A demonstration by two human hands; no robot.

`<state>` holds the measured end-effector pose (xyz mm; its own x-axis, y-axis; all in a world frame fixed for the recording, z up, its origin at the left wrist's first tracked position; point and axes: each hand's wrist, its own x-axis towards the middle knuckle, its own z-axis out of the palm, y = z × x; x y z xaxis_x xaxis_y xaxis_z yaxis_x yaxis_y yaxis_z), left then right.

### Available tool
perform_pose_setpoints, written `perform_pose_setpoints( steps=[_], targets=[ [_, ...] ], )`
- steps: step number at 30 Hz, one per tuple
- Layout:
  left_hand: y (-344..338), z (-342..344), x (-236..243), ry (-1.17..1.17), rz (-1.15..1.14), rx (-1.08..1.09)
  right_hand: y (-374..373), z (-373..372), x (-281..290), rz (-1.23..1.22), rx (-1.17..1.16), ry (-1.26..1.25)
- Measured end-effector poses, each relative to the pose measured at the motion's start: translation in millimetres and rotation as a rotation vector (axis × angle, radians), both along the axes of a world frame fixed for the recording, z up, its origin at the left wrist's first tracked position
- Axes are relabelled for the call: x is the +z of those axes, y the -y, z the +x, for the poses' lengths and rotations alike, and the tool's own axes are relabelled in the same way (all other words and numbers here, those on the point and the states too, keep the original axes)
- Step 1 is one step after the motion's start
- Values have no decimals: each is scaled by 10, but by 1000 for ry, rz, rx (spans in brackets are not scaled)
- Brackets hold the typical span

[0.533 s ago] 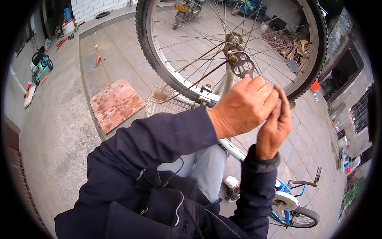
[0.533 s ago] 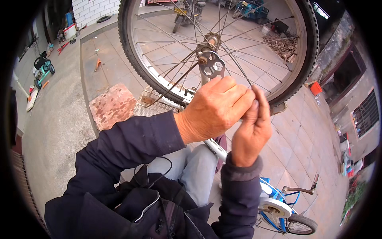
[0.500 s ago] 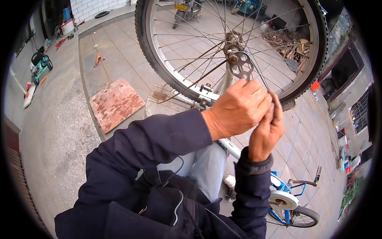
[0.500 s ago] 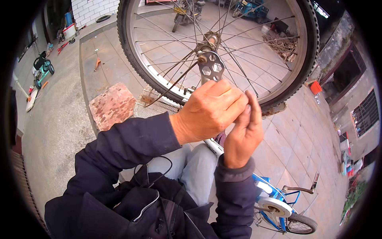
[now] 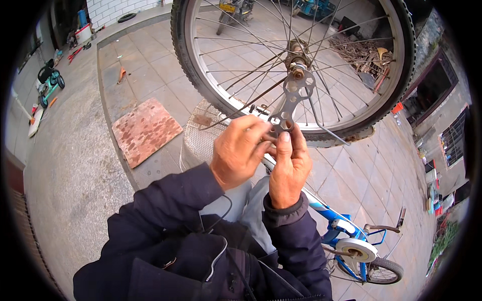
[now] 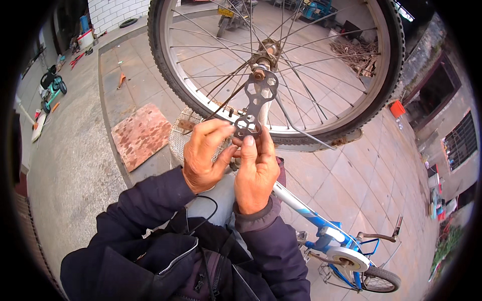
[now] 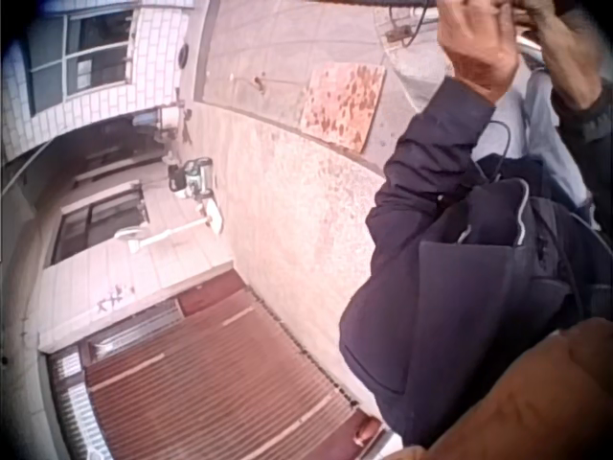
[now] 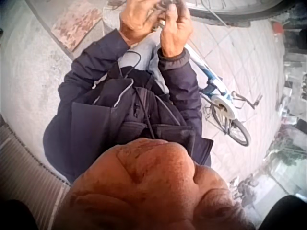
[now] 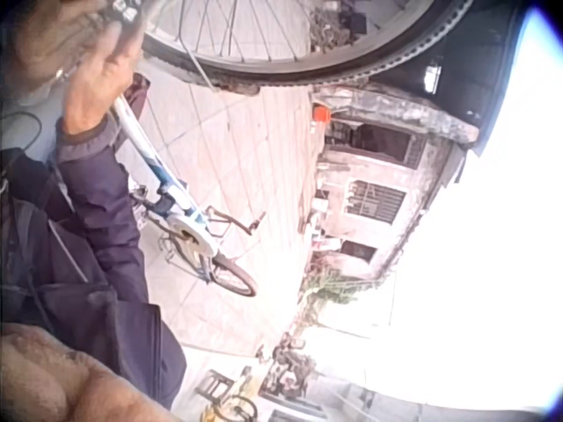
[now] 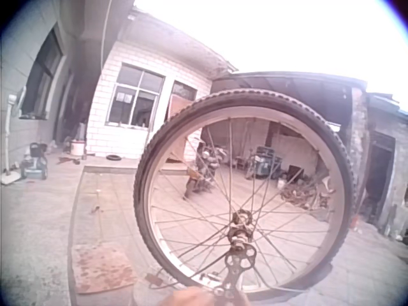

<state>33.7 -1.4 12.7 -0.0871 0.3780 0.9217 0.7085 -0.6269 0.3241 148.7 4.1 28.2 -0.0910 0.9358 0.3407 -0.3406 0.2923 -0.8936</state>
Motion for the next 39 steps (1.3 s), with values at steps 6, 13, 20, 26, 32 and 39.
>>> perform_pose_setpoints(
  steps=[6,13,20,26,32,39],
  targets=[
    [-57,11,-197,637,-488,-403,-51,-119,-23,43,-9,157],
    [-94,-70,-31,620,-426,-330,-163,-147,-27,306,-127,412],
    [-109,-281,33,826,-522,-495,-102,-78,-89,210,-55,380],
    [-181,-486,243,870,-520,-515,-85,107,-233,41,6,411],
    [-265,-642,366,771,-502,-463,-3,197,-285,-118,98,407],
    [-296,-645,344,781,-525,-503,-11,242,-364,-175,144,397]
  ],
)
